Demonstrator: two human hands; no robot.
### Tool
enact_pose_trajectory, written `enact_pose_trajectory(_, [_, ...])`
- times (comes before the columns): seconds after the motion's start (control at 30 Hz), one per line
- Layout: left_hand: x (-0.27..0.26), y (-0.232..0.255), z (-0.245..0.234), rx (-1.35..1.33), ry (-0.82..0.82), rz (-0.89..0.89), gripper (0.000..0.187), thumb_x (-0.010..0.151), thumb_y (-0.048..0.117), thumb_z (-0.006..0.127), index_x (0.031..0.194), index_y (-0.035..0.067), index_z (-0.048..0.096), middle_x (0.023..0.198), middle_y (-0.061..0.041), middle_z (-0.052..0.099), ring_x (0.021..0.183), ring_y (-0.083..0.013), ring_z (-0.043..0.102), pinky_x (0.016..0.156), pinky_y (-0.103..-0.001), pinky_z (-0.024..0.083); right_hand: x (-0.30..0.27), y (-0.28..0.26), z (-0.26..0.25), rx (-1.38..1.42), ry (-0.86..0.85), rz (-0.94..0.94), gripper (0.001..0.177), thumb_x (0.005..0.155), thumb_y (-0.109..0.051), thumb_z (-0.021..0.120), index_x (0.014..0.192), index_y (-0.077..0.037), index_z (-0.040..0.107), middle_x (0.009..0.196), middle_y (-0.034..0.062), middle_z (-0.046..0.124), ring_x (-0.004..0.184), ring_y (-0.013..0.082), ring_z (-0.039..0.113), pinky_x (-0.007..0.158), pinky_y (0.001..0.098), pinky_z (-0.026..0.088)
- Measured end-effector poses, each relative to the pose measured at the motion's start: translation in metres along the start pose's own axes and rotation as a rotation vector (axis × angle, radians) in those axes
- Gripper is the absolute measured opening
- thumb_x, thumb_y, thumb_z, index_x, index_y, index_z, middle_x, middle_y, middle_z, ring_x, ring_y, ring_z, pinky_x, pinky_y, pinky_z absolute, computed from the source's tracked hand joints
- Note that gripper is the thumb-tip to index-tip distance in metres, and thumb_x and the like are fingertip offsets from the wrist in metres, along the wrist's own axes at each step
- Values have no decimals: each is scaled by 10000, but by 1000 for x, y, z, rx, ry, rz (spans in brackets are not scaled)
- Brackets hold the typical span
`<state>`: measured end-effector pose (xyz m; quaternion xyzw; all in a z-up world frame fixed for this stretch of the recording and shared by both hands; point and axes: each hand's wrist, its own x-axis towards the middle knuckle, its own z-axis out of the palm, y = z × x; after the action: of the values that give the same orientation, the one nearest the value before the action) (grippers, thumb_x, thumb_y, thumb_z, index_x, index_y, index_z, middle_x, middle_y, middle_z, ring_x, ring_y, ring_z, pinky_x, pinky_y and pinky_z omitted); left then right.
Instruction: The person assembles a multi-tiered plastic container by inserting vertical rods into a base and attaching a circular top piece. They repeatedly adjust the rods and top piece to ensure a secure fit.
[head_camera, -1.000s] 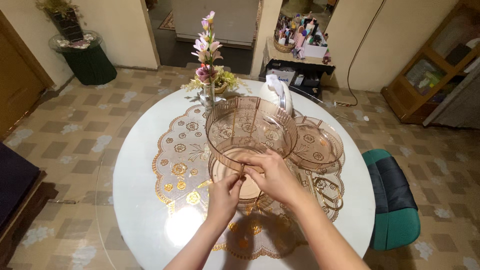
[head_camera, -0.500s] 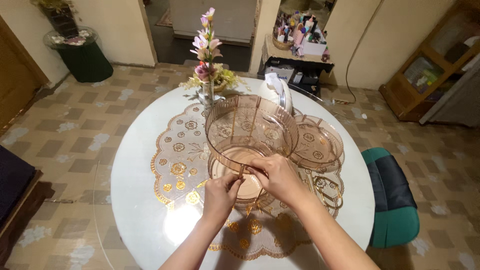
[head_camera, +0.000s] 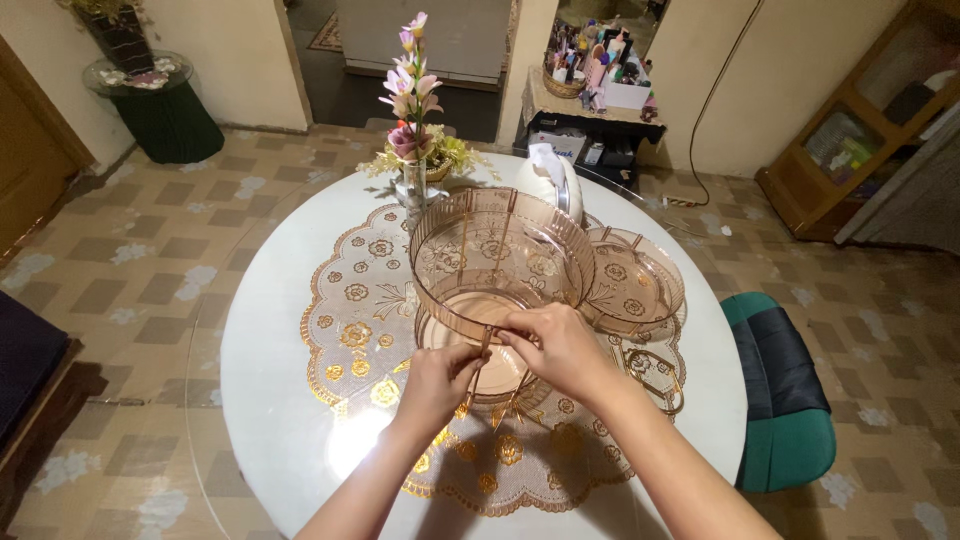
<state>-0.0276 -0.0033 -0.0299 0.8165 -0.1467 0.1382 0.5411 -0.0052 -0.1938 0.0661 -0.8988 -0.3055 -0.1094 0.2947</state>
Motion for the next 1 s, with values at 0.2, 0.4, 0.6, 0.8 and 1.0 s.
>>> enact_pose_trajectory(0.2, [-4,6,5,74,48,-11,130,860,86,747,962,9,773,784,-163,758,646,-269,756,604,-377,561,-5,5,6,-32,39,-49,120,852,-131,744,932,-41,746,861,139,750,804,340,717,760,436,558])
enact_pose_trajectory(0.4, [-6,7,11,120,127,-4,109,841,98,766,880,-2,747,780,-155,761,651,-269,757,603,-374,567,-9,12,14,-58,80,-108,108,858,-117,740,940,-48,728,906,116,769,844,311,719,829,432,520])
enact_pose_trajectory(0.6, [-3,10,11,157,119,-76,169,809,152,796,852,-6,753,782,-158,767,691,-298,755,650,-393,571,-7,13,10,-48,1,-70,112,865,-108,739,961,-50,738,889,124,758,834,317,706,824,421,524])
enact_pose_trajectory(0.8, [7,3,3,72,-98,7,184,843,110,756,998,13,780,859,-182,757,719,-319,737,672,-402,558,8,9,-6,-86,-83,-110,263,751,-24,749,1013,-53,766,934,118,671,931,304,653,864,413,503])
enact_pose_trajectory(1.0, [6,5,11,148,-87,15,142,851,83,741,970,17,782,793,-210,730,647,-342,713,633,-423,548,11,0,-12,-195,-95,-104,206,701,3,762,899,-50,785,895,99,670,943,301,630,942,453,448])
